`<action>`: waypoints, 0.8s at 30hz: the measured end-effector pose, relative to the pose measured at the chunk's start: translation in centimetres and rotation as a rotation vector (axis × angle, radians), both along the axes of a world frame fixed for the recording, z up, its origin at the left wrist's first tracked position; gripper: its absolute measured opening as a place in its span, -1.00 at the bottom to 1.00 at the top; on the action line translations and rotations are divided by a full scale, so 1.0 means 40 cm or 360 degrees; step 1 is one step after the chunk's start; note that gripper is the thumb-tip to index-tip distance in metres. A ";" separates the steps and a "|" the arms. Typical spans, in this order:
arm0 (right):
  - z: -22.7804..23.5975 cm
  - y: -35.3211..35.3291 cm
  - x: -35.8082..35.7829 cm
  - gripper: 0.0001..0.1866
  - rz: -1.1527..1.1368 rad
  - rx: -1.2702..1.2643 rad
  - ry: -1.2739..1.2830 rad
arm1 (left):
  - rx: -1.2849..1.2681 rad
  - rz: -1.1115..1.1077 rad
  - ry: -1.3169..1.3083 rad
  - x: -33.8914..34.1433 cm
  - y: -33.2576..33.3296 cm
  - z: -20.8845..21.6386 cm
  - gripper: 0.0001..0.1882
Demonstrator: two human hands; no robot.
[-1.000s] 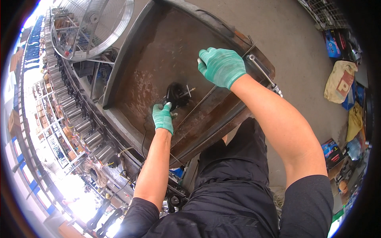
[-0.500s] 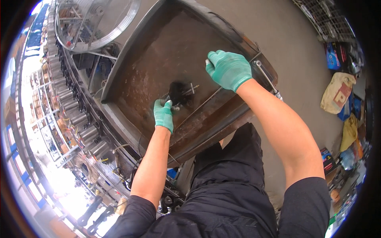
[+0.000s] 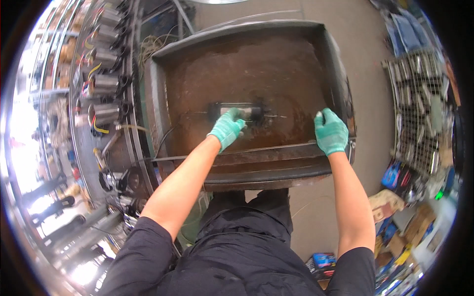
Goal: The person submerges an electronic pump into a tank of water, rotates it to different sides, and lifts it back out to place it with others on a workbench.
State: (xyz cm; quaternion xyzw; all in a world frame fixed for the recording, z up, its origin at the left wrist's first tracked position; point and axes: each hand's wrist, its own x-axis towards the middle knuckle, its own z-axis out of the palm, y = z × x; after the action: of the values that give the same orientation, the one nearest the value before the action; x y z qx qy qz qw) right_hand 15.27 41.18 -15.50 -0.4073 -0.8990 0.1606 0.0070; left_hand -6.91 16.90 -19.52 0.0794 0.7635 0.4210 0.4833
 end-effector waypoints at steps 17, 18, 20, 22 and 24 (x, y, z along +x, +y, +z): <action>-0.014 0.004 0.004 -0.68 -0.0059 0.0129 -0.0103 | -0.0887 0.0234 0.1655 -0.159 -0.602 0.058 -0.80; -0.008 -0.001 -0.004 -0.68 -0.0064 0.0055 -0.0136 | -0.0878 0.0248 0.1637 -0.158 -0.597 0.068 -0.80; -0.003 0.002 -0.007 -0.69 -0.0038 0.0005 -0.0187 | -0.1018 0.0055 0.1677 -0.157 -0.582 0.087 -0.79; -0.005 -0.002 -0.006 -0.68 -0.0018 0.0053 -0.0152 | -0.1009 0.0005 0.1696 -0.160 -0.581 0.091 -0.77; 0.001 -0.006 -0.011 -0.69 -0.0021 0.0046 -0.0167 | -0.0984 0.0018 0.1723 -0.160 -0.579 0.095 -0.76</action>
State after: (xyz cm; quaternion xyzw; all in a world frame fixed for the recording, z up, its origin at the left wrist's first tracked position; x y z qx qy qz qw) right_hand 14.83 40.96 -15.48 -0.4211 -0.8976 0.1259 -0.0332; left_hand -13.31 -6.27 -15.72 0.1339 0.9872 0.0830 0.0261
